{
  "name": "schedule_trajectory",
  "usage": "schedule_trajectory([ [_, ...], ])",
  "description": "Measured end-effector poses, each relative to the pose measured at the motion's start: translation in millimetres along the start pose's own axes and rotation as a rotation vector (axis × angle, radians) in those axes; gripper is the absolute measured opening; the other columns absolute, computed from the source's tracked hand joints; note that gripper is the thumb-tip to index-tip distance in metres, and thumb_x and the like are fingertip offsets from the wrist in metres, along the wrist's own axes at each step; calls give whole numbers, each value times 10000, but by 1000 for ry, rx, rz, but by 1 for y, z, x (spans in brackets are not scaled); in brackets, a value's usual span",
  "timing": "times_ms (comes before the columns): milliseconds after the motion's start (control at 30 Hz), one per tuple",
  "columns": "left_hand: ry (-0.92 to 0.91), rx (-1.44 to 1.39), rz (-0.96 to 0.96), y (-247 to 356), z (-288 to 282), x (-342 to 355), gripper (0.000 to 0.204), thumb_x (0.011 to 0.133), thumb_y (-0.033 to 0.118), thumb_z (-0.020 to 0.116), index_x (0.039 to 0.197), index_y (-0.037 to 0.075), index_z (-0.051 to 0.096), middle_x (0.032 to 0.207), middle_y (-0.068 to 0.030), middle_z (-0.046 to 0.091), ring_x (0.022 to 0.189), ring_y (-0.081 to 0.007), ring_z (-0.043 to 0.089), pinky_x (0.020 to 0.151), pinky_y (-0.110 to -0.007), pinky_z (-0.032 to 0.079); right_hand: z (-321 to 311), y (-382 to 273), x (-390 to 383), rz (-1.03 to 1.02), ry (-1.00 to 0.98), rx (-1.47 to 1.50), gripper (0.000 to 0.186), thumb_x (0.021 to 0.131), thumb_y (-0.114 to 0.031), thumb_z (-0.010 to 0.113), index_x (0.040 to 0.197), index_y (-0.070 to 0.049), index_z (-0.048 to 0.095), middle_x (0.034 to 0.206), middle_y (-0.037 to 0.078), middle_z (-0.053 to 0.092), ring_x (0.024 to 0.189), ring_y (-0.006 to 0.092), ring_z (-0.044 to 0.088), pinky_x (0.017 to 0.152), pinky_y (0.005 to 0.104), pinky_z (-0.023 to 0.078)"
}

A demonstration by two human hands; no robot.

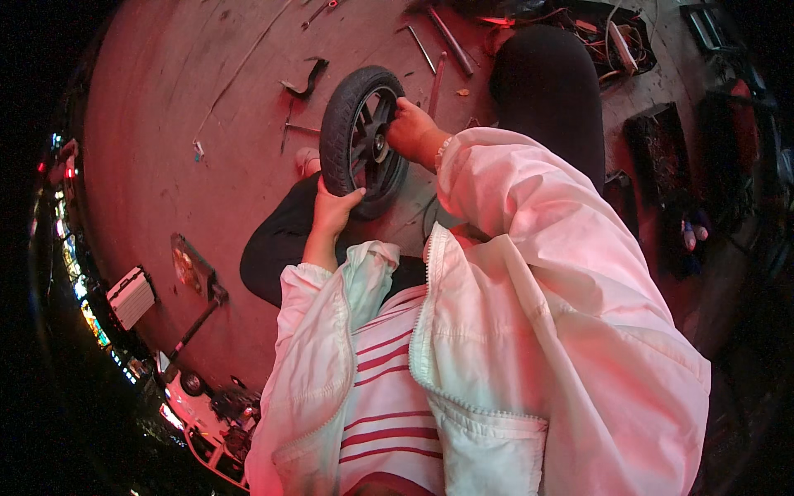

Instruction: The person sits on the floor and uses a metal bar to pry and adjust the tire on a small wheel. They repeatedly rotate the wheel and apply force with the tool to manipulate the tire bead.

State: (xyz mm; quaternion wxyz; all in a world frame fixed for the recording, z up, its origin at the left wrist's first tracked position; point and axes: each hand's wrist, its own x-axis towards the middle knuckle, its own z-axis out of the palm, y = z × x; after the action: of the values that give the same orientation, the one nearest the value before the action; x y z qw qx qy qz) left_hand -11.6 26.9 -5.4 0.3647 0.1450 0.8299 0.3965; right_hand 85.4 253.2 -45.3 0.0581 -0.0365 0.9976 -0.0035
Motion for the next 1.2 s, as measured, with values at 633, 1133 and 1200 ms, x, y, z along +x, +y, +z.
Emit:
schedule_trajectory([
  [633, 52, 47, -31, -1, -8, 15, 640, 631, 142, 814, 1175, -11, 515, 1055, -144, 654, 955, -233, 630, 855, -332, 481, -19, 30, -7, 97, -331, 252, 78, 714, -173, 675, 780, -202, 707, 848, 33, 712, 846, 222, 676, 835, 381, 395],
  [1133, 160, 422, -33, 29, -4, 58, 718, 628, 377, 766, 1202, 14, 534, 1103, -214, 644, 1030, -353, 620, 891, -408, 472, -58, -37, -97, 524, -326, 493, 152, 795, -149, 575, 878, -114, 697, 878, 123, 698, 838, 287, 692, 657, 414, 544],
  [1200, 155, 462, -51, 40, -2, 59, 726, 627, 387, 757, 1213, 22, 532, 1117, -210, 641, 1044, -354, 614, 898, -412, 471, -62, -50, -106, 553, -307, 518, 204, 800, -128, 559, 980, -133, 654, 922, 129, 666, 852, 322, 672, 671, 440, 534],
])
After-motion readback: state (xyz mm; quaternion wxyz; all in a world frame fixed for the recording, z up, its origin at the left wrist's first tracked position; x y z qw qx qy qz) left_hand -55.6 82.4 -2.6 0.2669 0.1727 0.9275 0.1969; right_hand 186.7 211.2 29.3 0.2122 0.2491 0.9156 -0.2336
